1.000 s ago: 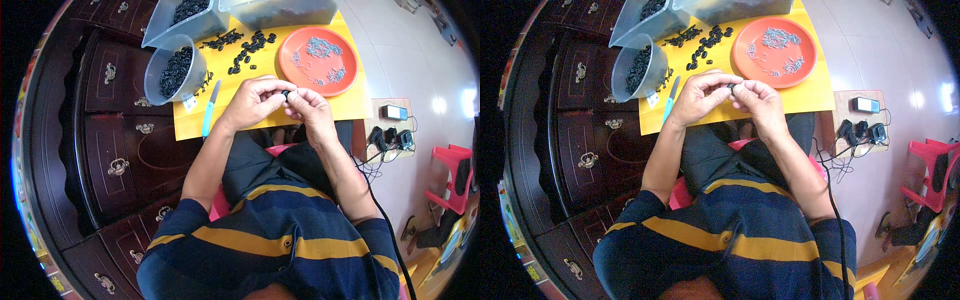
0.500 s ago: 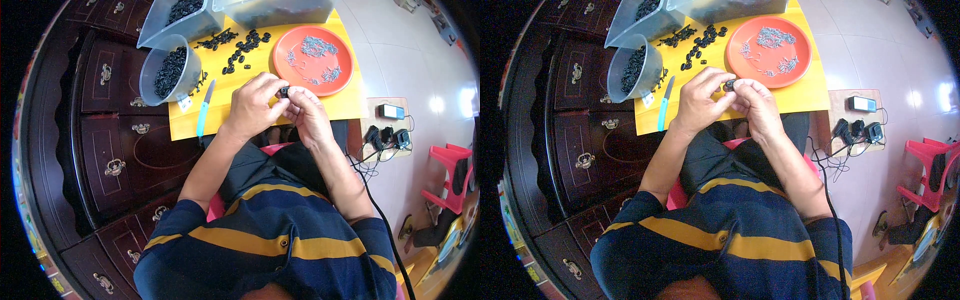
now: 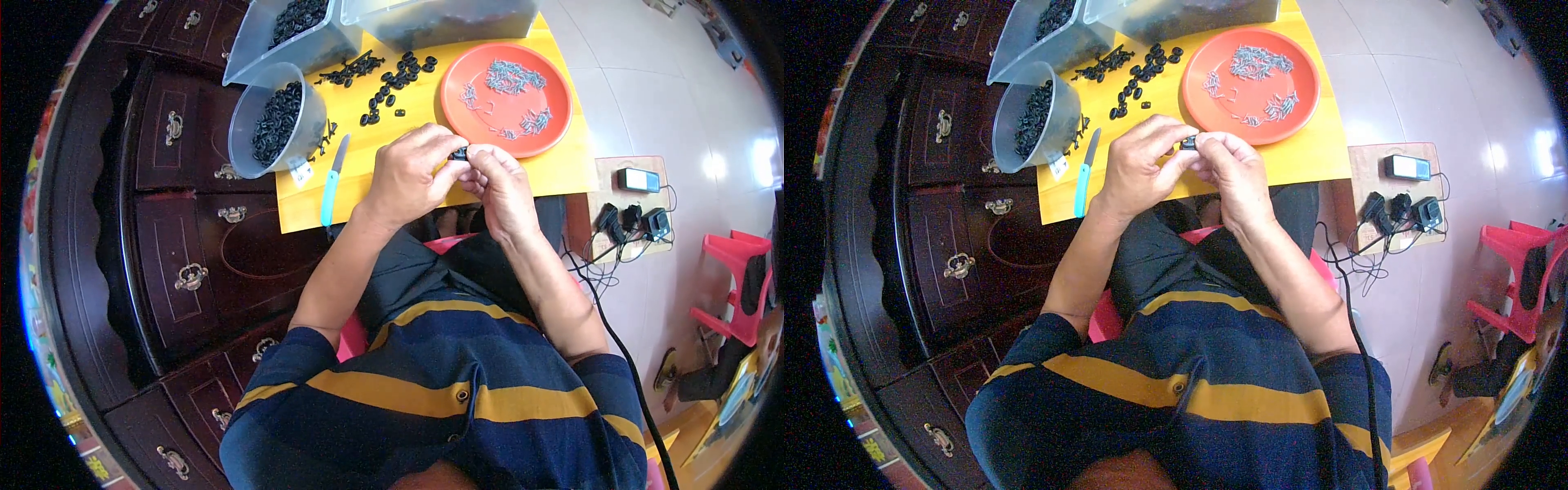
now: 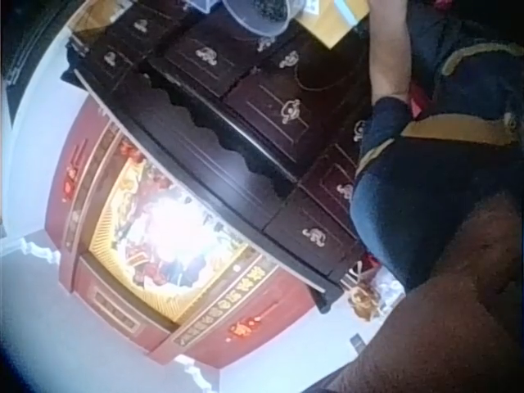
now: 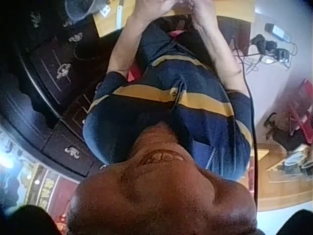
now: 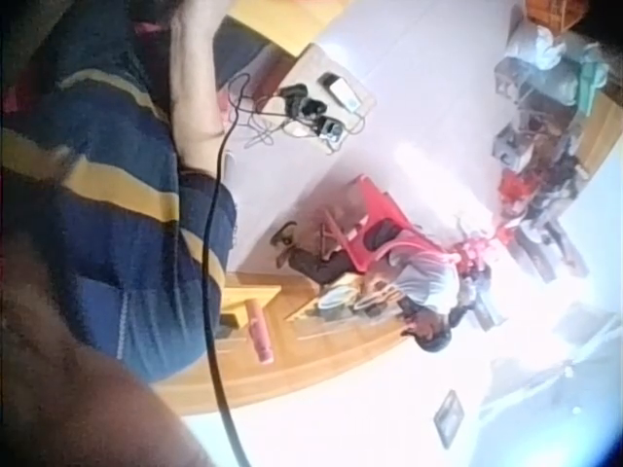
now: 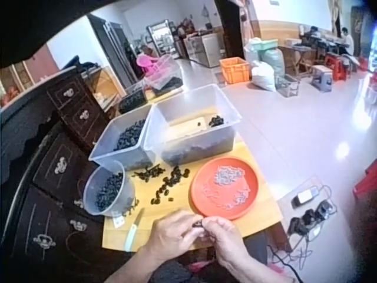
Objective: The person trims small plastic components using a knife and assembles the plastic parts together by hand.
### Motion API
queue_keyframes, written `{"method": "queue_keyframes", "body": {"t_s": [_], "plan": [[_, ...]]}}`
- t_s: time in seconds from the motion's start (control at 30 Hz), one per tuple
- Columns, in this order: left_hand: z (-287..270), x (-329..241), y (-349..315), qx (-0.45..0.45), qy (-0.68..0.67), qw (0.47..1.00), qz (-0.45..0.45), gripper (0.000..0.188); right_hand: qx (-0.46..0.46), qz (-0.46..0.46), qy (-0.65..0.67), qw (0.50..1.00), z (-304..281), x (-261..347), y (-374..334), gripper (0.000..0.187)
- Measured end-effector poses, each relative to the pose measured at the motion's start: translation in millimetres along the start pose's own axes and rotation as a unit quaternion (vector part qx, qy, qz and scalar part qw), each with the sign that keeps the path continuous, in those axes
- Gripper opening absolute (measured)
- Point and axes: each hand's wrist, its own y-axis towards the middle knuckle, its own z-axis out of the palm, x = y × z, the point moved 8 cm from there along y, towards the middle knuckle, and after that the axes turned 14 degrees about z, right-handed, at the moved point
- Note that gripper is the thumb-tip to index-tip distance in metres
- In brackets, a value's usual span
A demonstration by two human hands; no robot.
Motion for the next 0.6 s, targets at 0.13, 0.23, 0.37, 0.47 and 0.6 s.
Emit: {"method": "queue_keyframes", "body": {"t_s": [0.13,0.23,0.37,0.47,0.6], "plan": [[0.5,-1.4,2.2,-0.005,0.011,1.000,0.018,0.023,-0.014,-0.003,0.007,1.000,-0.4,2.4,-1.7,0.017],[1.7,-2.9,3.3,0.000,0.017,0.998,0.061,0.025,-0.015,-0.014,-0.002,1.000,-4.0,1.3,0.4,0.017],[-4.6,-2.6,-0.5,-0.013,0.000,0.999,0.034,0.025,-0.021,-0.012,-0.010,1.000,-0.1,2.2,0.1,0.015],[-6.4,0.5,-1.5,-0.022,-0.010,1.000,0.004,0.021,-0.016,-0.019,-0.015,1.000,1.7,3.5,-0.7,0.016],[-9.3,-3.7,3.0,-0.026,-0.028,0.999,0.005,0.020,-0.021,-0.034,-0.049,0.998,2.0,5.9,-4.2,0.016]]}}
